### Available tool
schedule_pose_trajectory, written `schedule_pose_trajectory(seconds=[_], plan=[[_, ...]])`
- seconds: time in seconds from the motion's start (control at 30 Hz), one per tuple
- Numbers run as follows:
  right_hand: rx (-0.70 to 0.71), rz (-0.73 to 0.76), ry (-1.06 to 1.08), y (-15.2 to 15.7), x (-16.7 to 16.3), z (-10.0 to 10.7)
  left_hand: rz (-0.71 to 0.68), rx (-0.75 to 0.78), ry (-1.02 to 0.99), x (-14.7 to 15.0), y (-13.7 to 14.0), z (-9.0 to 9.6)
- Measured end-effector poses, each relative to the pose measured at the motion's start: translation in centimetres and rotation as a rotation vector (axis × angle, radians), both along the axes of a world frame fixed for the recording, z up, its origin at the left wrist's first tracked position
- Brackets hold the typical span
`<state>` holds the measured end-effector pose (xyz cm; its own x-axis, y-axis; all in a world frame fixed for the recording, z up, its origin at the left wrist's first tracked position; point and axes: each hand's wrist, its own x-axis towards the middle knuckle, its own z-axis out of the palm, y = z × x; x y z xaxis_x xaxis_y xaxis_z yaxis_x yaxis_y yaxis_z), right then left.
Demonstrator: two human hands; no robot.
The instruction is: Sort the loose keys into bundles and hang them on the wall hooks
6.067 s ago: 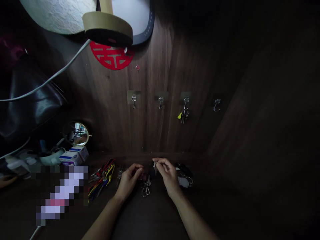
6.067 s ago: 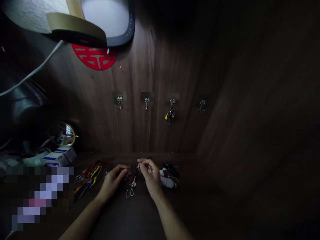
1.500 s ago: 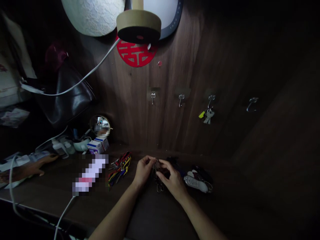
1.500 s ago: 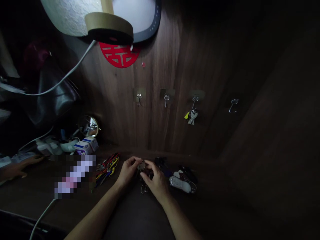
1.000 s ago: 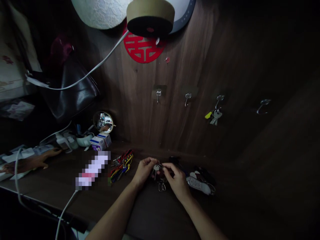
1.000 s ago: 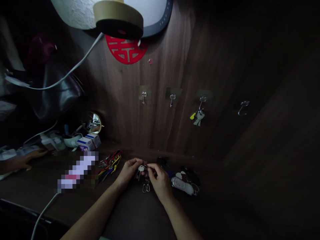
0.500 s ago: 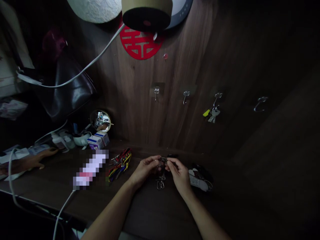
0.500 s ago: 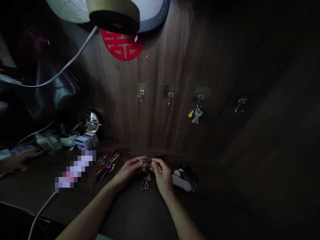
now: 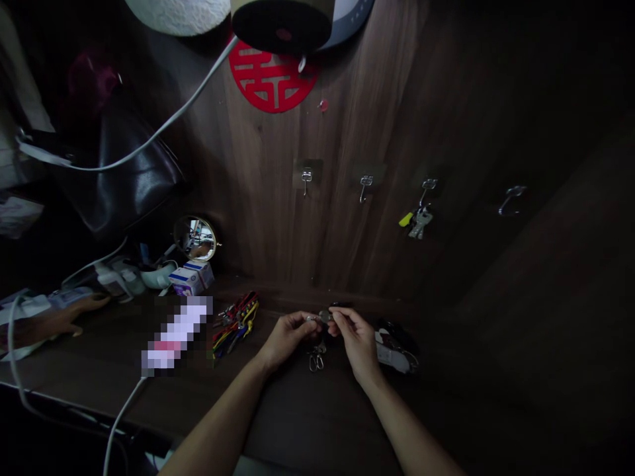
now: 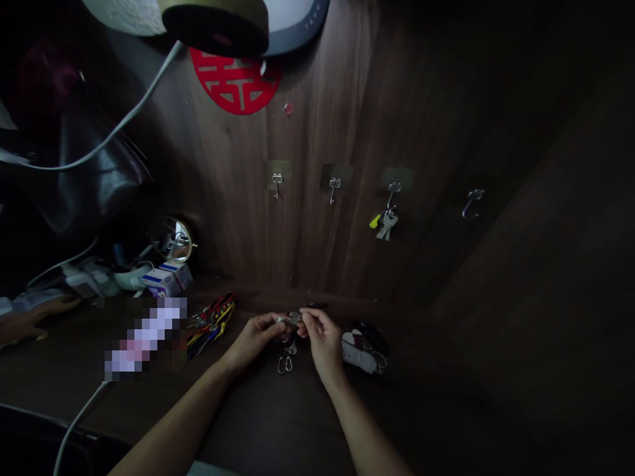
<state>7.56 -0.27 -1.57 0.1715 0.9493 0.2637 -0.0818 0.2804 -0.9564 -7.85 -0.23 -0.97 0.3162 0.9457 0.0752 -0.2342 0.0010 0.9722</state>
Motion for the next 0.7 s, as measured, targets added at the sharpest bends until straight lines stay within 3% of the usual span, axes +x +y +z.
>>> schedule_pose_trajectory(seconds=[0.27,0.43,0.53,0.7], plan=[[-0.025,0.063,-0.032,0.0,-0.1,-0.3,0.029,0.047,0.027,0.0,0.2,0.0],[-0.01,0.077,-0.172,-0.2,-0.2,-0.2,0.057,0.038,0.024,0.0,0.4,-0.3],[0.094,0.025,-0.328,-0.3,-0.1,-0.1,0.071,0.043,0.034,0.1,0.3,-0.1],[0.384,-0.035,-0.566,-0.9,-0.2,0.3,0.061,0.071,0.049,0.2,0.1,0.2]])
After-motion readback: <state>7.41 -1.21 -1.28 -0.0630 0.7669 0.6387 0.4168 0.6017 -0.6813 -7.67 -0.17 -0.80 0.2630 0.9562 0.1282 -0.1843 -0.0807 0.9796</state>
